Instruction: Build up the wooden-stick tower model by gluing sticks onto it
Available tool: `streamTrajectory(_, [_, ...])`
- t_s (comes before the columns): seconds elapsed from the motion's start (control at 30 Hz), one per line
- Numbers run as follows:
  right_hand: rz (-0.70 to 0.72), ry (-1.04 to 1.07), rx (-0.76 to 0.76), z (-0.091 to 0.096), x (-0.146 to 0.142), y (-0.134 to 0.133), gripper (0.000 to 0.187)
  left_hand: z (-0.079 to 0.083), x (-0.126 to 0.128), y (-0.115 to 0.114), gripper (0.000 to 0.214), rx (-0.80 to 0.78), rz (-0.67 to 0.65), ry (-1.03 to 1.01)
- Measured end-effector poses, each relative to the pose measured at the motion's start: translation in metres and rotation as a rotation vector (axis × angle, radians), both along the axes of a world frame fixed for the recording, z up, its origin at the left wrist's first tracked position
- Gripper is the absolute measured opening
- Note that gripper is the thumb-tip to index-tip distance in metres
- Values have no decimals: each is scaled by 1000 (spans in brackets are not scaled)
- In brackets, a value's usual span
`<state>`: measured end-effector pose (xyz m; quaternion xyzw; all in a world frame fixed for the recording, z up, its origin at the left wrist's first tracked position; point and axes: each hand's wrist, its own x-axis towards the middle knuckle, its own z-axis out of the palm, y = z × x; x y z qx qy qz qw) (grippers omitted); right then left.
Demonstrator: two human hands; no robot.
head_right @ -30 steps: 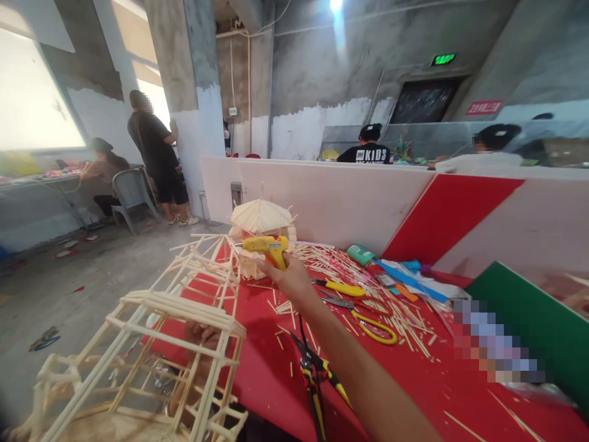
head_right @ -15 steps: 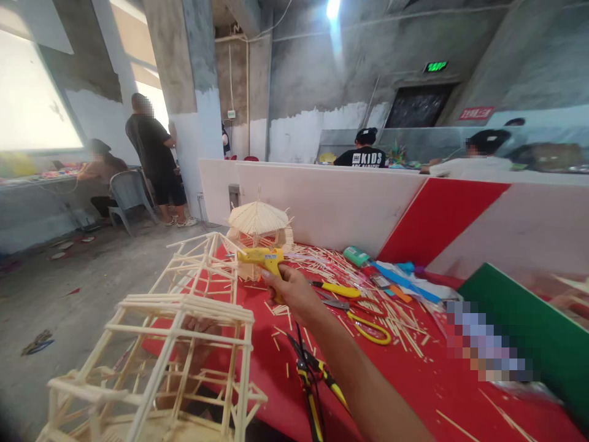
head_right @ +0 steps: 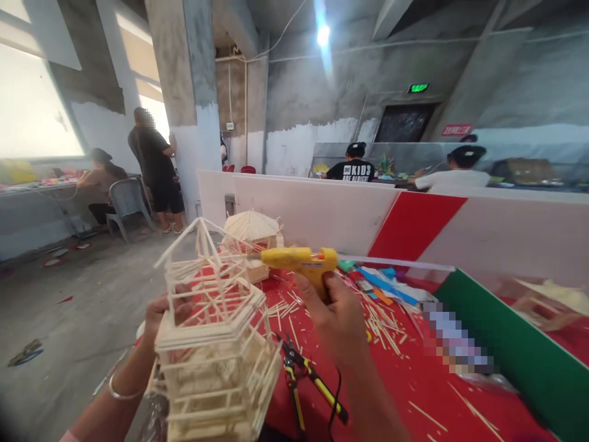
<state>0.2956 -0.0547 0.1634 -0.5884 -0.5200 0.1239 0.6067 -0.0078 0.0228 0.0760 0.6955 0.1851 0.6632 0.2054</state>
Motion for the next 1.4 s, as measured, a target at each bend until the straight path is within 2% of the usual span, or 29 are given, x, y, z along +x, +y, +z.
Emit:
streamTrajectory(0.1, [20, -37, -2, -1, -15, -1, 45, 11, 5, -4, 28, 159, 34, 159])
streamTrajectory(0.2, [66, 39, -73, -12, -20, 10, 49, 24, 7, -8, 27, 303, 55, 266])
streamTrajectory(0.27, [163, 153, -127, -21, -20, 19, 53, 30, 6, -9, 24, 347, 48, 297])
streamTrajectory(0.37, [407, 316, -228, -31, -18, 30, 55, 32, 3, -5, 22, 360, 58, 328])
streamTrajectory(0.47, [531, 326, -319, -36, -12, 35, 55, 30, 2, 5, 20, 348, 61, 363])
streamTrajectory(0.53, [476, 253, -331, -38, -6, 36, 54, 28, 1, 12, 21, 340, 51, 382])
streamTrajectory(0.67, [127, 103, -252, -44, 4, 33, 51, 27, 0, 26, 24, 334, 16, 389])
streamTrajectory(0.73, [-5, 90, -197, -46, 1, 31, 50, 27, -1, 30, 23, 344, -15, 387])
streamTrajectory(0.8, [-59, 74, -138, -47, -9, 30, 49, 26, -1, 34, 22, 358, -33, 393])
streamTrajectory(0.93, [-123, -59, -66, -40, -32, 29, 42, 23, -5, 38, 16, 393, -15, 421])
streamTrajectory(1.0, [-96, -75, -87, -36, -34, 28, 39, 20, -9, 39, 12, 414, -4, 437])
streamTrajectory(1.13, [20, 55, -204, -39, -16, 29, 42, 18, -21, 39, 10, 390, 11, 423])
streamTrajectory(1.23, [-38, 170, -206, -48, -4, 35, 47, 18, -26, 37, 15, 305, -16, 364])
streamTrajectory(1.3, [-73, 224, -212, -52, -5, 41, 49, 18, -25, 37, 19, 262, -21, 310])
streamTrajectory(1.4, [-3, 308, -259, -56, -14, 52, 50, 18, -20, 37, 23, 229, -53, 235])
